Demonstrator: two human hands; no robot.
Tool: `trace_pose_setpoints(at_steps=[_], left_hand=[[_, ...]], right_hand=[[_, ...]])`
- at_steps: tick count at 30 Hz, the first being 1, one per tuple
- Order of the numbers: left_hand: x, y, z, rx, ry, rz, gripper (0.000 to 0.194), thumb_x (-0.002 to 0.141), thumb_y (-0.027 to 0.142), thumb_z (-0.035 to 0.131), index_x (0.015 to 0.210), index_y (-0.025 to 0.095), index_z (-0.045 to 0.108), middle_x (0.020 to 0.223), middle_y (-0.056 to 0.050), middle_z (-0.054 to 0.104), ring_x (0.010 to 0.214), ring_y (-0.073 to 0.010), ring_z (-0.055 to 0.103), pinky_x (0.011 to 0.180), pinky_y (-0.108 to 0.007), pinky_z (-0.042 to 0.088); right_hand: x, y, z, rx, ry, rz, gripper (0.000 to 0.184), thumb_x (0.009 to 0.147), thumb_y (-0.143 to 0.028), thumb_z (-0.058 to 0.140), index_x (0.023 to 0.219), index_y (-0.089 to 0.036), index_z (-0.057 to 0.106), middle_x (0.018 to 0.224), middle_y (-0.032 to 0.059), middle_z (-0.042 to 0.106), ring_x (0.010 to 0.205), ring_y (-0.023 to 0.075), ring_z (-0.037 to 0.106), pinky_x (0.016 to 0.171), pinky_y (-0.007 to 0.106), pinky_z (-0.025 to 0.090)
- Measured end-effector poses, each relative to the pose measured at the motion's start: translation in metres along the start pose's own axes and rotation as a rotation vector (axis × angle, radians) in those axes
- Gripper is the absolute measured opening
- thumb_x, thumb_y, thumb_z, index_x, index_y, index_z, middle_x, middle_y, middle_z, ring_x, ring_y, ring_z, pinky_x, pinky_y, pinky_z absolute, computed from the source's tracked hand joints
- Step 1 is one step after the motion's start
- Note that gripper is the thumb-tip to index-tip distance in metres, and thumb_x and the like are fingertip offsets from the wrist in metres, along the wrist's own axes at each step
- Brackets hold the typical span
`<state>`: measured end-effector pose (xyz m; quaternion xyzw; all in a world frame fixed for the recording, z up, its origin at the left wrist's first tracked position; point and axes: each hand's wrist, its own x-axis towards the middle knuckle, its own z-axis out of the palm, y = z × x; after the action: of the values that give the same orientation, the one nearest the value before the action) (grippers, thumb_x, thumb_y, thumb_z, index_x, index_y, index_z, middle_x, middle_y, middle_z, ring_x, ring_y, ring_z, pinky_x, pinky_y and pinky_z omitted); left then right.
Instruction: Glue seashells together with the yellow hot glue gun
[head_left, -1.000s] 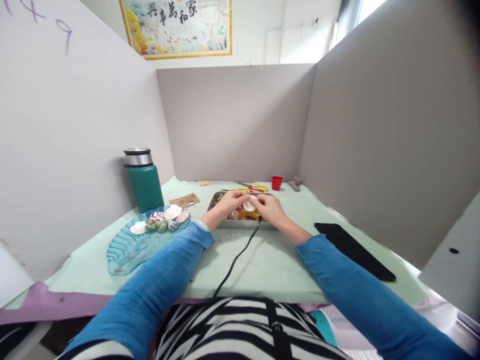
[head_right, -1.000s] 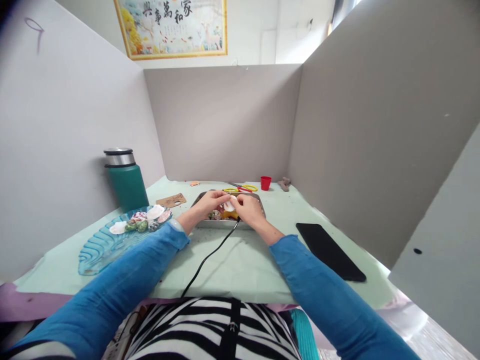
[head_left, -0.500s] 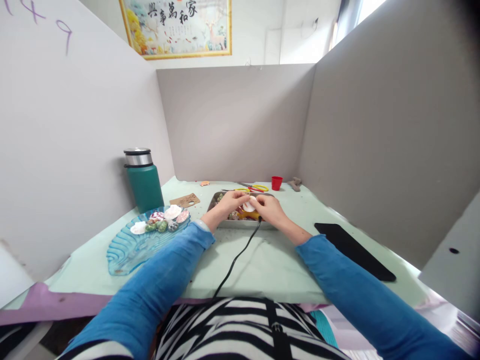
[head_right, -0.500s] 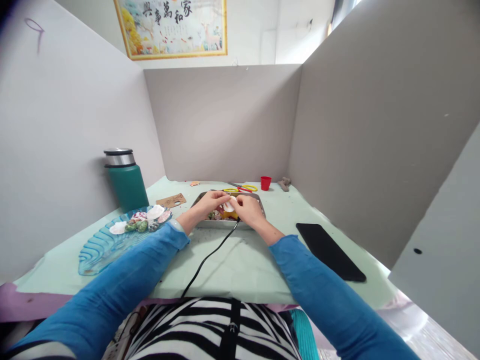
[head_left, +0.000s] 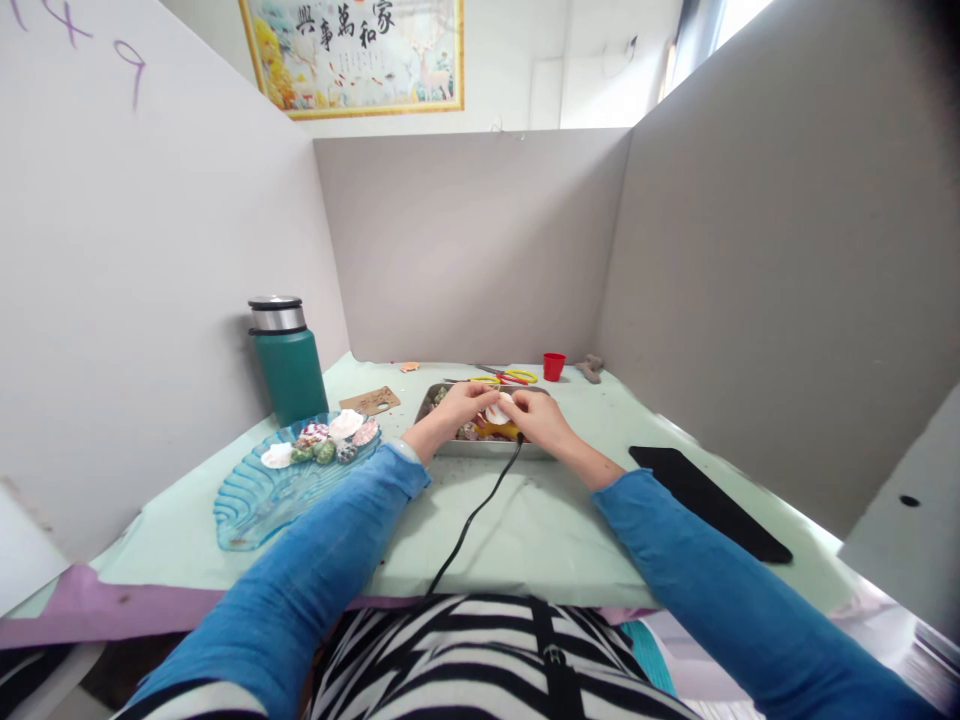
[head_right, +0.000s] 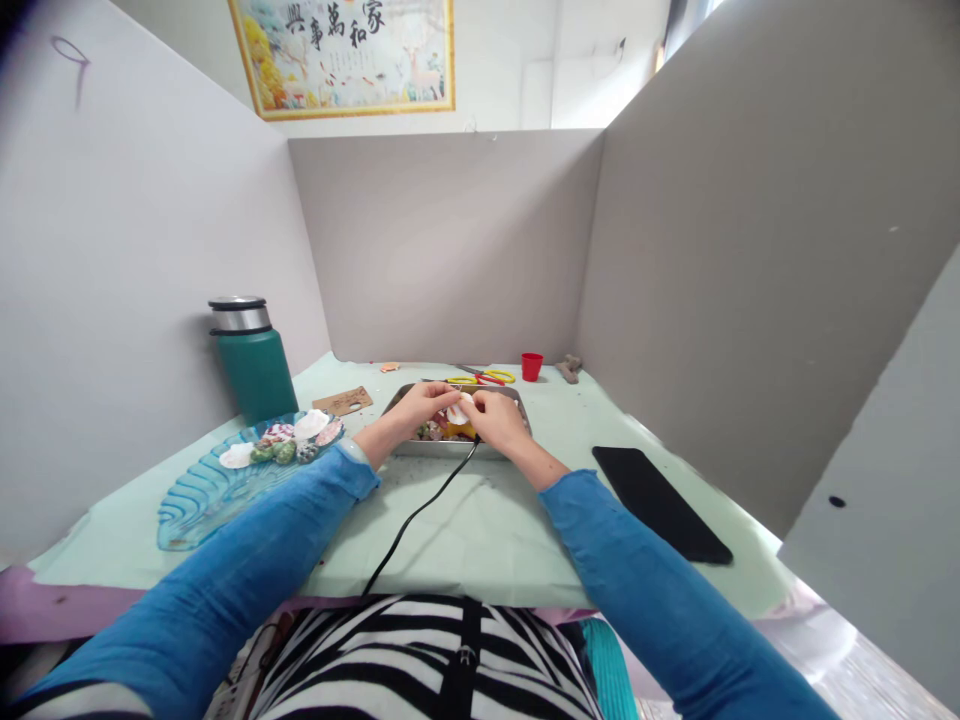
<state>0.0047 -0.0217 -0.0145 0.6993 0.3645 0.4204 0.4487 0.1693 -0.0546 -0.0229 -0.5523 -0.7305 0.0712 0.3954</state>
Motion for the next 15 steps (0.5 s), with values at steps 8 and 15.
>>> trace_pose_setpoints(at_steps=[8,15], left_hand=[[0.0001,-0.0008,-0.0005,-0.002,-0.007,-0.004,0.023,0.077,0.035,0.067,0.077,0.012,0.064,0.067,-0.001,0.061,0.057,-0.0094,0.056,0.054,-0.022,0.047],[0.0016,-0.0036,-0.0009,0.000,-0.007,0.003,0.024,0.077,0.035,0.067,0.076,0.012,0.063,0.066,-0.001,0.060,0.056,-0.0092,0.055,0.053,-0.022,0.047]], right_hand=[[-0.0007,-0.0013,-0.0008,0.006,-0.003,-0.007,0.038,0.085,-0.048,0.048,0.061,-0.019,0.052,0.061,0.0001,0.055,0.058,0.0128,0.043,0.054,0.026,0.027],[-0.0012,-0.0030,-0.0024,0.000,-0.019,-0.006,0.036,0.085,-0.046,0.048,0.062,-0.019,0.053,0.063,0.0006,0.056,0.059,0.0130,0.044,0.055,0.025,0.027]])
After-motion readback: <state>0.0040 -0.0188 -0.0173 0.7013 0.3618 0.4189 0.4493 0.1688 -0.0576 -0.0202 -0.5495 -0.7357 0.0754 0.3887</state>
